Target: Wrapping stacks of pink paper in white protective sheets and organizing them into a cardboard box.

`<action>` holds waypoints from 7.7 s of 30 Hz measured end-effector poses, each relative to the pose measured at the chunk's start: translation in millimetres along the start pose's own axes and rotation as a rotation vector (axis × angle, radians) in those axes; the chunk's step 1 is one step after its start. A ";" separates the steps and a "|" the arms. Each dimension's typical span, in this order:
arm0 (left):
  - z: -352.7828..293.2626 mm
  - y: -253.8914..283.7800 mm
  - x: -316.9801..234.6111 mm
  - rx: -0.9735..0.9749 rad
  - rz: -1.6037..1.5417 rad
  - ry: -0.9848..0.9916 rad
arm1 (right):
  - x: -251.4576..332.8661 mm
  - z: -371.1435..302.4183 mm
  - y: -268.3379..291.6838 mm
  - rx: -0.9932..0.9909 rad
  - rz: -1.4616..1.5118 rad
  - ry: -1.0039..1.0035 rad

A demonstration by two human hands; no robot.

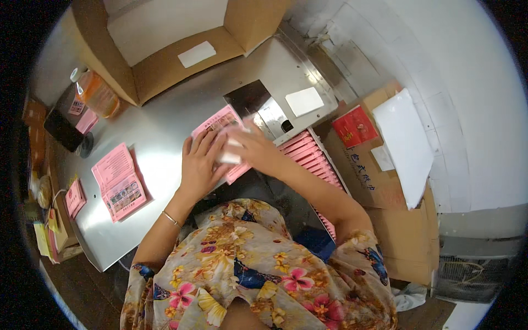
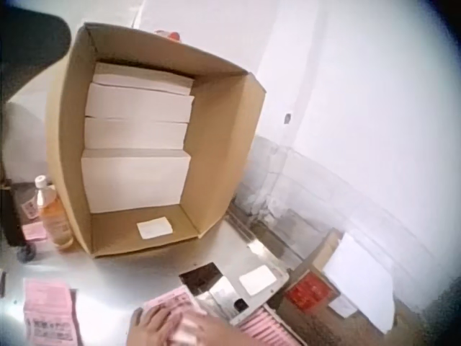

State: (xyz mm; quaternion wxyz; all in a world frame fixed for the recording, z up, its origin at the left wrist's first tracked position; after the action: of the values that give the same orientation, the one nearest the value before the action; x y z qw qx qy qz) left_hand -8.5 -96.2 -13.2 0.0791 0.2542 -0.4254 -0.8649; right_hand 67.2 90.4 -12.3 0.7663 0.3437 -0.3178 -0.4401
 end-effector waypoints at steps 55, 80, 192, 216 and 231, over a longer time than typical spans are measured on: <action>-12.7 11.6 6.6 -0.070 0.010 0.031 | 24.9 -10.9 19.5 -0.142 0.084 0.106; 9.3 23.2 18.0 -0.253 -0.034 -0.296 | -110.3 -75.9 73.1 0.156 -0.258 -0.429; 22.9 21.8 -2.7 -0.296 -0.672 0.497 | 24.1 32.5 -58.0 -0.558 1.289 -0.840; -49.7 50.8 39.2 -0.090 0.197 0.152 | 41.8 67.4 -42.6 -0.102 0.544 0.313; -16.2 51.3 19.0 -0.417 0.083 0.204 | 30.1 116.0 -122.8 -0.001 -0.139 0.294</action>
State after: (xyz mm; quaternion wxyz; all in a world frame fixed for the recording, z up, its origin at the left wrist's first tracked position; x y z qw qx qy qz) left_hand -20.6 -146.2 11.3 0.2078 0.3006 -0.2375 -0.9000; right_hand -68.0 -11.4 -40.7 0.7723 0.4253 -0.1776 -0.4373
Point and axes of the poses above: each hand's wrist, its own z-axis towards the middle knuckle, its own y-axis out of the back of the hand, x = y × z, the point moved 2 cm from there along z, towards the middle knuckle, and after that the axes turned 14 degrees about -x, right-handed, at the moved point
